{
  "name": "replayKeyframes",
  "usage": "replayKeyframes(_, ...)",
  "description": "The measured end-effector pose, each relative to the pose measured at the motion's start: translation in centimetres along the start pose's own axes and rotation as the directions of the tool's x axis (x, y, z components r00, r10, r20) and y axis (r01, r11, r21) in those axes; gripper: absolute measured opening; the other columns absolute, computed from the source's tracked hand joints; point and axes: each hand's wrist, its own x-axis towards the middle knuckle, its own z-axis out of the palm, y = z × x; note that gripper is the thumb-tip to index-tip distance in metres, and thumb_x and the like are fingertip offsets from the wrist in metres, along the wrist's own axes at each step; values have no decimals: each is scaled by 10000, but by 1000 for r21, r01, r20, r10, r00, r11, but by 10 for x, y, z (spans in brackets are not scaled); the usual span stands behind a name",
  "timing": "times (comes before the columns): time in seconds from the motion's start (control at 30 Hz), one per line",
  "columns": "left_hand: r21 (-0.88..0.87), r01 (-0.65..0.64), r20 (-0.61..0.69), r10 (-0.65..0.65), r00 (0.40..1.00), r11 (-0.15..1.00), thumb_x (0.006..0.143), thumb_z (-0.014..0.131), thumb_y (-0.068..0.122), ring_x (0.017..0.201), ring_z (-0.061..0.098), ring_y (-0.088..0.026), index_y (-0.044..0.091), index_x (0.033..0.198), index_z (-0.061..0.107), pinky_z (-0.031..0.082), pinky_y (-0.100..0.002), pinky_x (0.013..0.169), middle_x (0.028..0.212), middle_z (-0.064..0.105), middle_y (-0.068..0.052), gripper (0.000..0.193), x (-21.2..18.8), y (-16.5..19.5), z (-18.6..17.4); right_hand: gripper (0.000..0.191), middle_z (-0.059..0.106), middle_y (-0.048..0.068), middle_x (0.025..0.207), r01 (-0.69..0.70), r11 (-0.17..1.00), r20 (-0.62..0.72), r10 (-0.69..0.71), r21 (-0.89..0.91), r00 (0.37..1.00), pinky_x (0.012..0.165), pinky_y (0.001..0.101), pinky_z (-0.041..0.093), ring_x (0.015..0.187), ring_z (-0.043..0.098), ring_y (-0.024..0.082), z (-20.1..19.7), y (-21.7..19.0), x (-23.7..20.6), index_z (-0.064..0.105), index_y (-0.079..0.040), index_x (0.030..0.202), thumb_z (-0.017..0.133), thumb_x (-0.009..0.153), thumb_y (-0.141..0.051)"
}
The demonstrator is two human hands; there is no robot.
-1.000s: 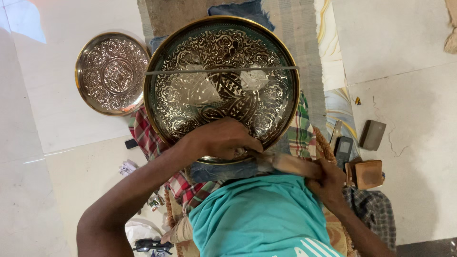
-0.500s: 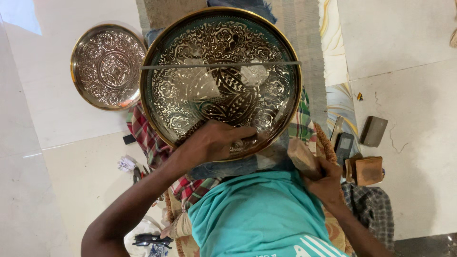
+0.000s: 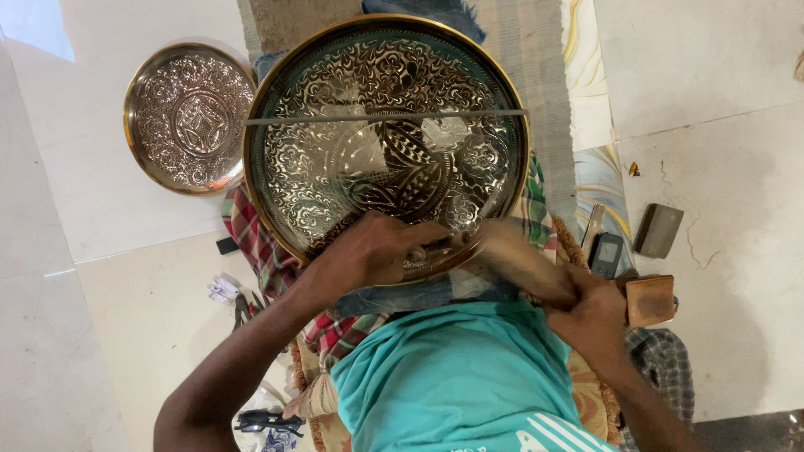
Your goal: The person sits on the floor holding a chisel against an engraved brass plate and strikes it with a wooden mallet, working the chisel across the plate's surface to deepen the decorative pattern. A second finished plate rests beside the work area.
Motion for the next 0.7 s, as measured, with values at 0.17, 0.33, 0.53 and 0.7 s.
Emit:
replayKeyframes(0.17,-83,-21,-42,18,999,996,728,634,-17,572,625,-315,102,1335,637,499,-440,566,694,636,-178,619,-4,8,-7,155,737,46,837,-88,878,-67,136,471,988,663,324,555,735,686,157,9,-10,9,729,-2,949,744,796,-20)
replayKeyframes(0.33,-80,-18,-30,16,999,997,746,632,0,611,646,-337,95,1304,649,501,-448,574,727,653,-193,566,-1,10,-10,255,700,124,813,-54,980,-101,74,193,992,715,341,533,745,658,209,8,-13,10,744,-19,953,809,706,-16)
replayKeyframes(0.53,-71,10,-5,-11,1000,997,714,609,-29,609,633,-355,102,1301,653,497,-459,578,731,648,-205,603,0,9,-7,357,732,131,816,-87,996,-54,86,-21,995,826,420,533,771,675,276,9,-8,11,744,-33,948,874,630,-132)
replayKeyframes(0.7,-47,32,-15,-33,999,998,715,606,-51,610,641,-341,123,1275,682,508,-456,585,717,652,-197,592,-2,6,-2,494,711,169,756,51,975,-80,-70,-217,994,825,462,489,702,625,313,10,-10,10,754,25,1018,863,543,-58)
